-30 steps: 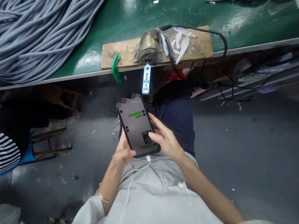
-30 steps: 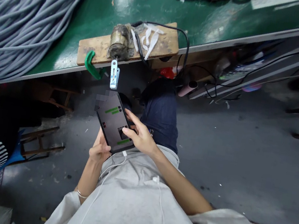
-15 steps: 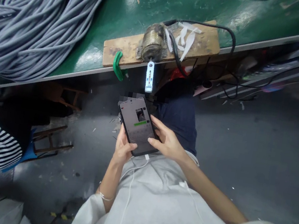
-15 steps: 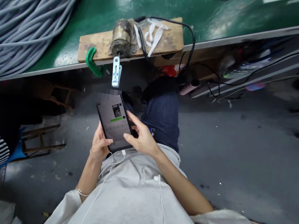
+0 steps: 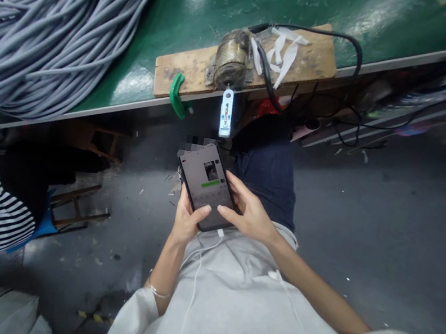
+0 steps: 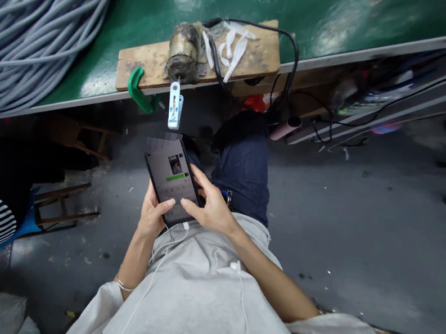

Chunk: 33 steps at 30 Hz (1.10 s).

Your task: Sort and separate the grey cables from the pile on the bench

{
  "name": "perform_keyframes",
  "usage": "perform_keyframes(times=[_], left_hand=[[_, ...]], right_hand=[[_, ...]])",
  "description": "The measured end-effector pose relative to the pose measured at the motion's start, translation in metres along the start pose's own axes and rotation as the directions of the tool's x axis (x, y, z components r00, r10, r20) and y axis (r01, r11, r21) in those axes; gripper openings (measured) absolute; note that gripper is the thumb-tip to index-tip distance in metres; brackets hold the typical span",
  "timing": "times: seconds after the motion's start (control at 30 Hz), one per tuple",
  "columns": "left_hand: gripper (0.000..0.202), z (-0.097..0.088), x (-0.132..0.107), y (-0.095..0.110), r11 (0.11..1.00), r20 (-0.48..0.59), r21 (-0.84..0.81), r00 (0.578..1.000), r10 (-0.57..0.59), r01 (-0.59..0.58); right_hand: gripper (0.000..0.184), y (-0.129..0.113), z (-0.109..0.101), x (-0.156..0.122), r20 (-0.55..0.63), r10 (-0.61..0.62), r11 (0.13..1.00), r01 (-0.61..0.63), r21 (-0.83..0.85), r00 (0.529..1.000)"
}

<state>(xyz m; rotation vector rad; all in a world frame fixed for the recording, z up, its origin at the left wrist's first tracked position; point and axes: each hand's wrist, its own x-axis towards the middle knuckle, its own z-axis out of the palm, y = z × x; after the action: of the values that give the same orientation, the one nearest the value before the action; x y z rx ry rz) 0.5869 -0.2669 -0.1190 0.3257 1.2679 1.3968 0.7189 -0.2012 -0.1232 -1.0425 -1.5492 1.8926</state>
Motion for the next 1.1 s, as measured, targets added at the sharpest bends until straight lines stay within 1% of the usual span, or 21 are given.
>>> perform_keyframes(times=[0.1,0.23,0.3,0.37,0.47,0.57,0.67,0.8,0.87,0.93,1.03,1.1], left_hand=[[0.076,-0.001,0.000,0.000,1.000,0.019,0.020,1.000,0.001,-0.001],[0.084,-0.003,-0.001,-0.001,1.000,0.069,0.013,0.998,0.008,-0.009],[0.084,-0.002,-0.001,-0.001,1.000,0.074,0.013,0.997,0.012,-0.013],[0.083,-0.002,-0.001,0.001,1.000,0.061,0.010,0.998,-0.004,0.003],[0.078,0.001,0.000,0.003,0.997,0.039,-0.033,0.997,-0.061,0.063],[0.070,0.003,0.001,0.005,0.993,-0.016,-0.063,0.995,-0.102,0.101],[0.069,0.005,0.002,0.004,0.995,-0.055,-0.054,0.995,-0.088,0.085],[0.072,0.005,0.001,0.005,0.993,-0.002,-0.094,0.997,-0.075,0.074],[0.076,0.004,0.000,0.006,0.990,0.019,-0.115,0.996,-0.083,0.085],[0.080,0.003,-0.001,0.007,0.990,0.029,-0.113,0.996,-0.083,0.086],[0.084,0.001,-0.001,0.007,0.992,0.060,-0.098,0.996,-0.069,0.075],[0.085,-0.001,-0.002,0.006,0.992,0.083,-0.105,0.995,-0.055,0.064]], right_hand=[[0.083,0.001,-0.001,0.000,0.001,-0.004,1.000,0.004,0.011,1.000],[0.084,0.003,-0.002,-0.001,0.016,-0.003,0.999,0.002,0.037,1.000],[0.085,0.004,-0.003,-0.001,0.018,0.001,0.999,-0.002,0.042,1.000],[0.085,0.006,-0.004,-0.002,0.018,0.008,0.999,-0.009,0.037,1.000],[0.084,0.007,-0.005,-0.002,0.016,0.014,1.000,-0.014,0.011,1.000],[0.084,0.007,-0.002,-0.001,0.008,0.005,1.000,-0.005,0.001,1.000],[0.084,0.005,0.004,0.000,-0.027,0.006,1.000,-0.006,0.002,1.000],[0.082,0.003,0.012,0.001,-0.126,0.001,0.999,-0.005,-0.032,0.992],[0.081,0.004,0.013,0.001,-0.150,-0.002,0.999,-0.004,-0.044,0.989],[0.084,0.006,0.011,0.000,-0.111,0.006,1.000,-0.007,-0.009,0.994],[0.089,0.009,0.004,-0.002,0.002,0.006,0.998,-0.006,0.065,1.000],[0.090,0.010,0.000,-0.003,0.042,-0.003,0.997,0.000,0.072,0.999]])
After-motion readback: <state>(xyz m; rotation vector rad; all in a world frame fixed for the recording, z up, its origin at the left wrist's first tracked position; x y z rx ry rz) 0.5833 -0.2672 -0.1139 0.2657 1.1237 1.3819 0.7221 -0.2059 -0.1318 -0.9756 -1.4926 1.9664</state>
